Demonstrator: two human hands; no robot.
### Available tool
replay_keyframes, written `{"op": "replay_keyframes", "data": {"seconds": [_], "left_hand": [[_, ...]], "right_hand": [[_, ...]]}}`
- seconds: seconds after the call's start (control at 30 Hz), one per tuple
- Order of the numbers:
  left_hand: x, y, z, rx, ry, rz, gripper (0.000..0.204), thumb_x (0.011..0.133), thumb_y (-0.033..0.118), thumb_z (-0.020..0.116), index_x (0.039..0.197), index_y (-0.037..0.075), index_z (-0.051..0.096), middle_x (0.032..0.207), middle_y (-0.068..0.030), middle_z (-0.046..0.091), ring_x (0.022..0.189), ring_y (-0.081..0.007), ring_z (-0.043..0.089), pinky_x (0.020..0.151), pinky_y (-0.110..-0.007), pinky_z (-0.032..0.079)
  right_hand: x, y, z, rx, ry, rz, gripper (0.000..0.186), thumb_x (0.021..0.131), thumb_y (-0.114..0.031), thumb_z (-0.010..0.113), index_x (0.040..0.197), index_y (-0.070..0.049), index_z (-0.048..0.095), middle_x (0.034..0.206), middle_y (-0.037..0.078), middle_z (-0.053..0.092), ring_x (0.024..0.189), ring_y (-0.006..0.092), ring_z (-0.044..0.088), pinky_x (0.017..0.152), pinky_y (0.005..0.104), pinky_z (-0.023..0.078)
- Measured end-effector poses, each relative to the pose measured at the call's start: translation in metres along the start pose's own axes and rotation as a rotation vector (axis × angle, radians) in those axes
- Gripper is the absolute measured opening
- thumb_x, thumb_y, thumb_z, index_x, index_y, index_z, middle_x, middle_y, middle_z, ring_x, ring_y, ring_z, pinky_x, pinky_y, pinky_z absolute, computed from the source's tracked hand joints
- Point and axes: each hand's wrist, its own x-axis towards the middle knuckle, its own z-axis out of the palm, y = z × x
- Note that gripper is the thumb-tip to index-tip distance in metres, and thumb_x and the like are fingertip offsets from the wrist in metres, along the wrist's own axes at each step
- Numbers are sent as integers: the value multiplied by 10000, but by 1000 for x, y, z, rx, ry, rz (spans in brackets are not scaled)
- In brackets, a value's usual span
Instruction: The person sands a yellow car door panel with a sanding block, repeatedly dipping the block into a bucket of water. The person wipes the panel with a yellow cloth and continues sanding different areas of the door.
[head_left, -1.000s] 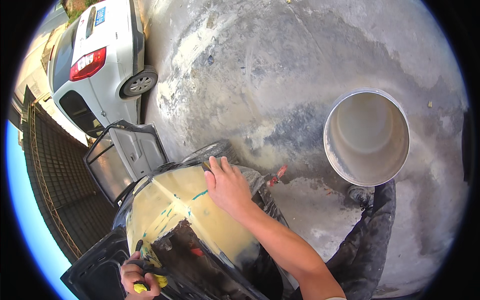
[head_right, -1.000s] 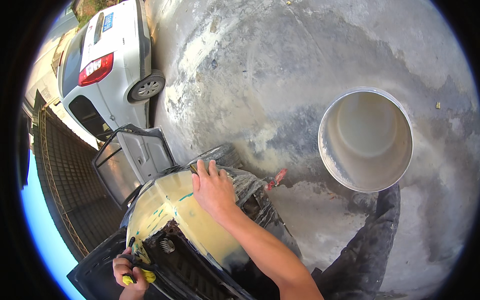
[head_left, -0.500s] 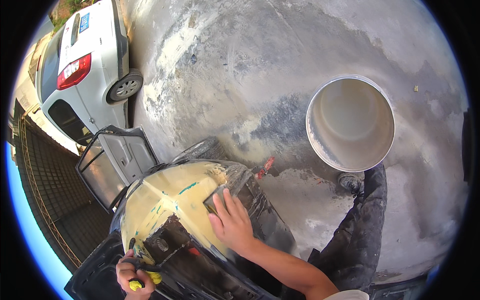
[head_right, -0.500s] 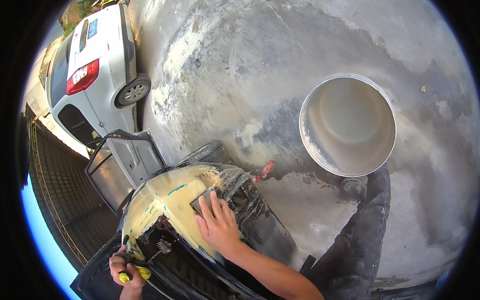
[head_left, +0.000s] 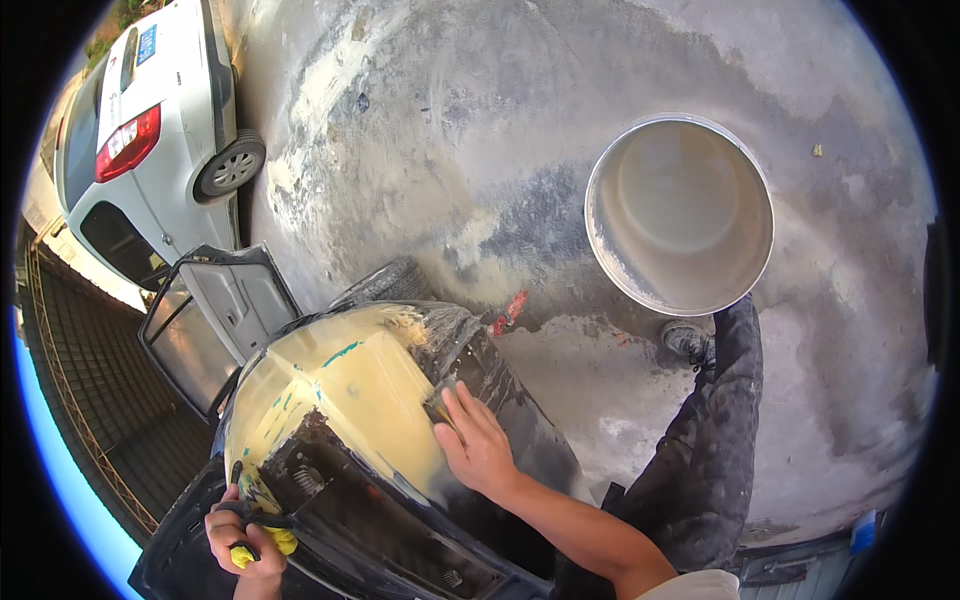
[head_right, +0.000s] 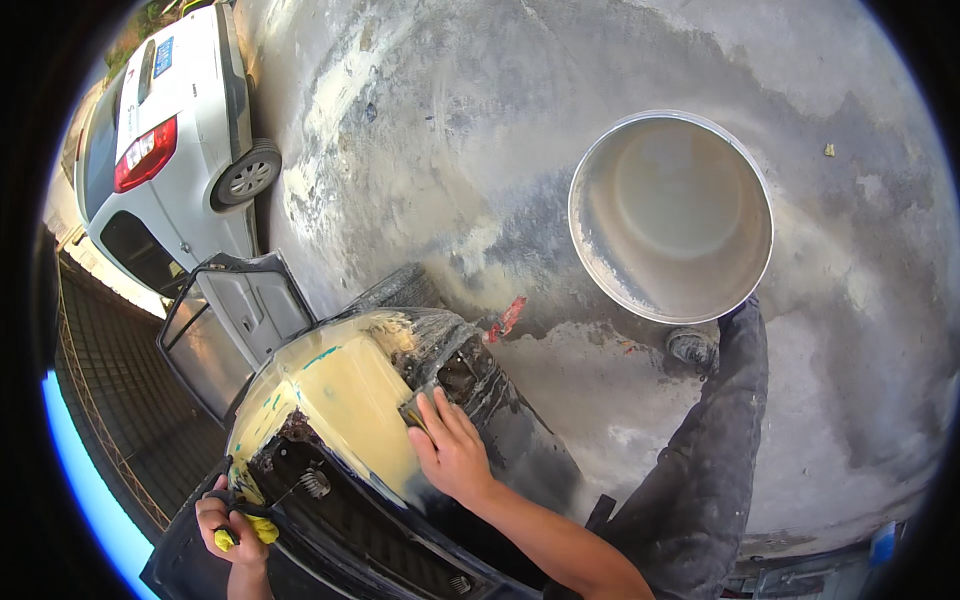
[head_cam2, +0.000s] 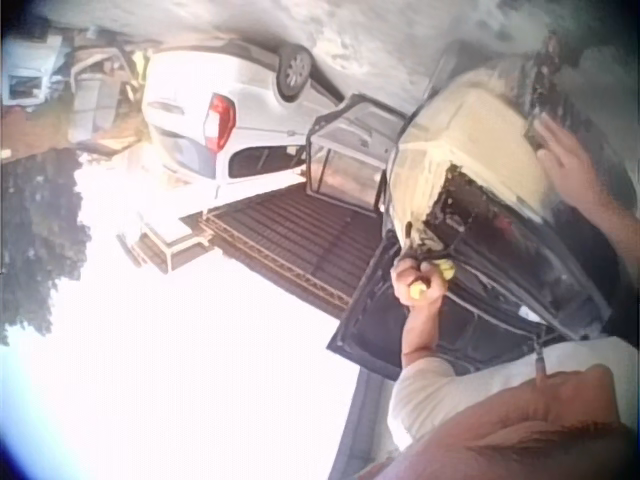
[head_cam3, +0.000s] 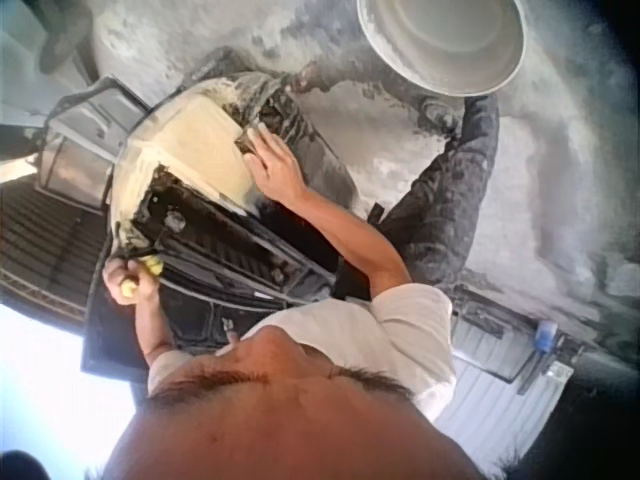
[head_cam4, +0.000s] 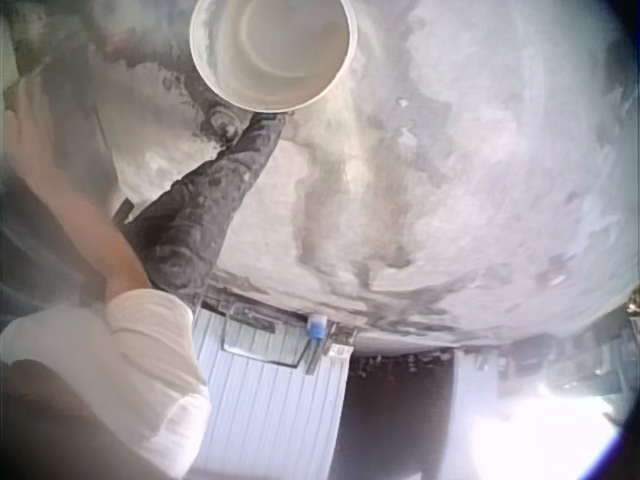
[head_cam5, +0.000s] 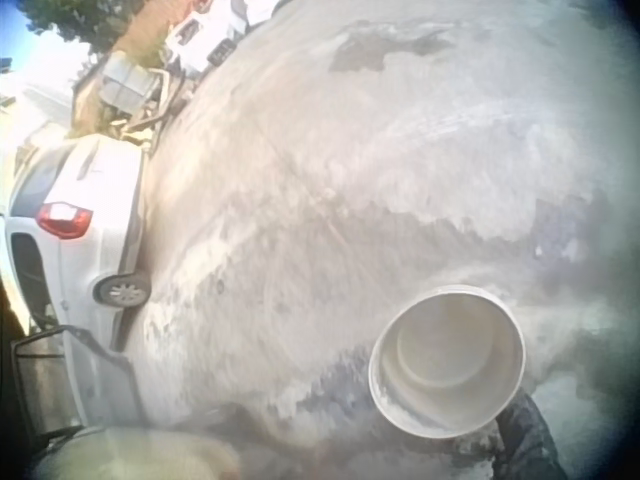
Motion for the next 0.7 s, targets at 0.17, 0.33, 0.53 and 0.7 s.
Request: {"op": "replay_keyframes", "data": {"seconds": [0.17, 0.33, 0.53, 0.7], "left_hand": [[0, 0, 1, -45, 10, -21, 183, 778, 18, 529, 797, 76, 357, 795, -84, 422, 723, -222, 474, 984, -517, 478], [-4, -1, 1, -82, 34, -71, 176, 776, 14, 527, 795, 65, 360, 815, -88, 417, 780, -254, 513, 1010, -541, 464], [-6, -3, -1, -55, 0, -47, 189, 832, 63, 559, 826, 71, 371, 833, -85, 420, 824, -256, 524, 1024, -539, 451], [-6, -2, -1, -93, 11, -40, 198, 904, 98, 551, 815, 62, 378, 840, -86, 424, 822, -222, 502, 1066, -538, 423]], "right_hand": [[-9, 5, 7, -126, -61, 192, 455, 940, -213, 608, 1310, 51, 582, 1297, 354, 560, 1161, 473, 594, 1007, 450, 475], [69, 38, 61, 45, -126, 210, 477, 988, -261, 543, 1396, -14, 523, 1369, 296, 536, 1276, 417, 525, 1057, 393, 438], [-51, 18, -32, -47, -183, 447, 452, 983, -256, 564, 1333, 31, 574, 1295, 301, 592, 1246, 413, 563, 1035, 439, 465], [39, 30, 35, 92, -146, 256, 478, 984, -268, 539, 1354, 34, 543, 1349, 322, 537, 1254, 439, 535, 1066, 441, 430]]}}
